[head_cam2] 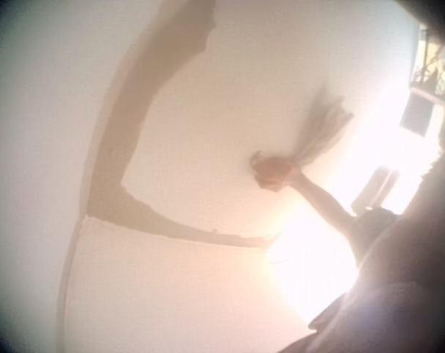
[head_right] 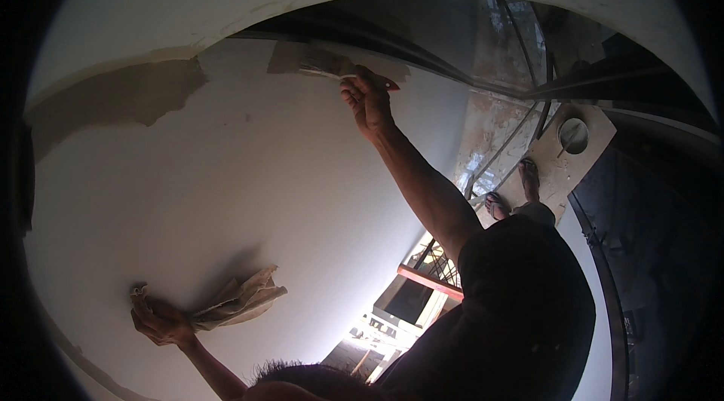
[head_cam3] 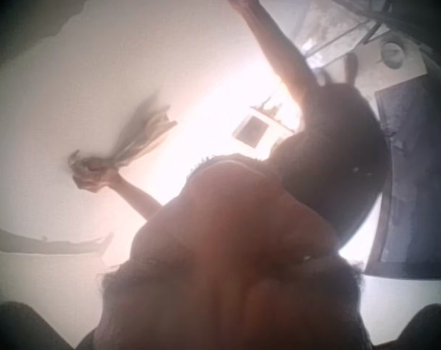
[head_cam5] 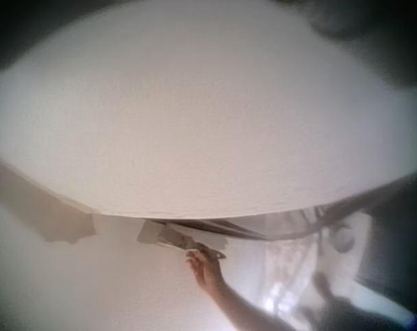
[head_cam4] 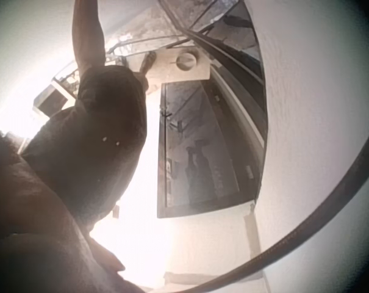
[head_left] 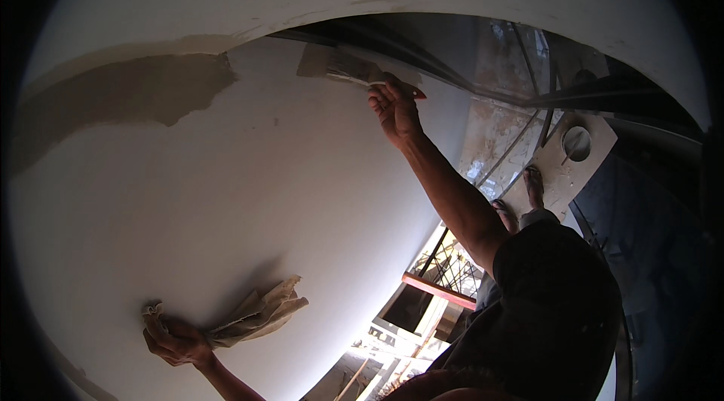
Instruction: The person applies a substance to a ceiling corner using a brush and wipes the surface with a cloth.
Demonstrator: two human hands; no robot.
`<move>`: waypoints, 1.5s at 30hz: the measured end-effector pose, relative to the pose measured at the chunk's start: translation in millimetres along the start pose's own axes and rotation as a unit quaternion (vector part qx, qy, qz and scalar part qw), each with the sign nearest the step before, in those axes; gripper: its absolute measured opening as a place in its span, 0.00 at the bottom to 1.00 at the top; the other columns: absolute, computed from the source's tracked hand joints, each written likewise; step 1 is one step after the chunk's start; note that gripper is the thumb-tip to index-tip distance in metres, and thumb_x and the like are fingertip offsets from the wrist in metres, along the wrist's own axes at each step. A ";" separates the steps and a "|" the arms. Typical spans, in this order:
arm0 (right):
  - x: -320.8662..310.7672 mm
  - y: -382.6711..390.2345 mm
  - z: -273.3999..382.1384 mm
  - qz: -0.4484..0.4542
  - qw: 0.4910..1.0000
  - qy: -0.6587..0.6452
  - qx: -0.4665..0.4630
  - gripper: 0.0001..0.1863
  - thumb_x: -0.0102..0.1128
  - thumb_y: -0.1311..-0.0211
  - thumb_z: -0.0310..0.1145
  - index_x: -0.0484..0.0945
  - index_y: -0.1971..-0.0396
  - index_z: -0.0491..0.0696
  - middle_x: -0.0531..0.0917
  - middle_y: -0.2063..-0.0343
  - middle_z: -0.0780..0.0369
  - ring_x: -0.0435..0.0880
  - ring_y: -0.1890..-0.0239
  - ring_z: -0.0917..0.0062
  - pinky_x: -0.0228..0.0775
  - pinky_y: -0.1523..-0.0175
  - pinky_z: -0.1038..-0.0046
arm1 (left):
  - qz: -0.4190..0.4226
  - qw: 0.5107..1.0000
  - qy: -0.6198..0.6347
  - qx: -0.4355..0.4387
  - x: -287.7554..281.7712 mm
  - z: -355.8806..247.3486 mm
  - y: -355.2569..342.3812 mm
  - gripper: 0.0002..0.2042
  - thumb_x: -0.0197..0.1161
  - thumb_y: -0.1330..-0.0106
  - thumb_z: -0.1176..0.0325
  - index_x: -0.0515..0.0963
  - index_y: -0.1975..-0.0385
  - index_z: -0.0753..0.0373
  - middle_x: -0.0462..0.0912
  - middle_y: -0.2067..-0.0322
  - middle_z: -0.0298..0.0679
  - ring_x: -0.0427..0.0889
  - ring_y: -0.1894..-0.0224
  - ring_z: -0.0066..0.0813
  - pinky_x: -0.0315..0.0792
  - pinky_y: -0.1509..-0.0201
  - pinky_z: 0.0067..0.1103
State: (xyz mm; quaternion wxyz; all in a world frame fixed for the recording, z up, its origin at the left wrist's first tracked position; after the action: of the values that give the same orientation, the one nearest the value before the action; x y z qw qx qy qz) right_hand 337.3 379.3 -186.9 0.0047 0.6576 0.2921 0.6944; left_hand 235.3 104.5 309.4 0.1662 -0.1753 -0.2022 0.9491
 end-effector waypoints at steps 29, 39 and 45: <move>-47.0 5.3 19.8 -0.023 0.997 0.065 -0.020 0.12 0.60 0.39 0.37 0.75 0.57 0.49 0.78 0.67 0.67 0.77 0.66 0.83 0.68 0.57 0.79 | 0.008 1.000 -0.009 0.009 1.6 6.5 8.4 0.15 0.49 0.32 0.68 0.73 0.48 0.63 0.75 0.56 0.42 0.78 0.55 0.36 0.77 0.61 0.28; -50.6 0.1 44.5 -0.079 0.911 0.364 -0.176 0.13 0.61 0.40 0.34 0.76 0.59 0.44 0.81 0.65 0.62 0.81 0.64 0.78 0.73 0.55 0.73 | 0.004 1.000 0.011 -0.005 5.3 13.7 15.3 0.16 0.50 0.32 0.63 0.74 0.48 0.59 0.73 0.54 0.42 0.80 0.58 0.36 0.77 0.63 0.30; 20.0 13.2 40.2 0.031 0.899 0.374 -0.224 0.14 0.60 0.39 0.33 0.75 0.59 0.39 0.81 0.63 0.58 0.83 0.64 0.74 0.76 0.53 0.70 | 0.030 0.998 -0.008 -0.048 6.7 24.8 25.5 0.15 0.50 0.32 0.63 0.74 0.48 0.57 0.73 0.53 0.40 0.80 0.57 0.35 0.78 0.60 0.29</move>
State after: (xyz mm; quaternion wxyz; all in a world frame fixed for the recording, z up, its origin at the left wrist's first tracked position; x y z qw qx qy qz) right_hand 376.4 392.2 -164.7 0.0205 0.3395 0.0891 0.9362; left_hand 213.3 77.0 317.6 0.1276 -0.1812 -0.2432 0.9443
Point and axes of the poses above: each hand's wrist, its own y-axis away from the middle knuckle, its own x-axis out of the palm, z = x × y, the point moved 6 cm from there along -y, towards the middle knuckle
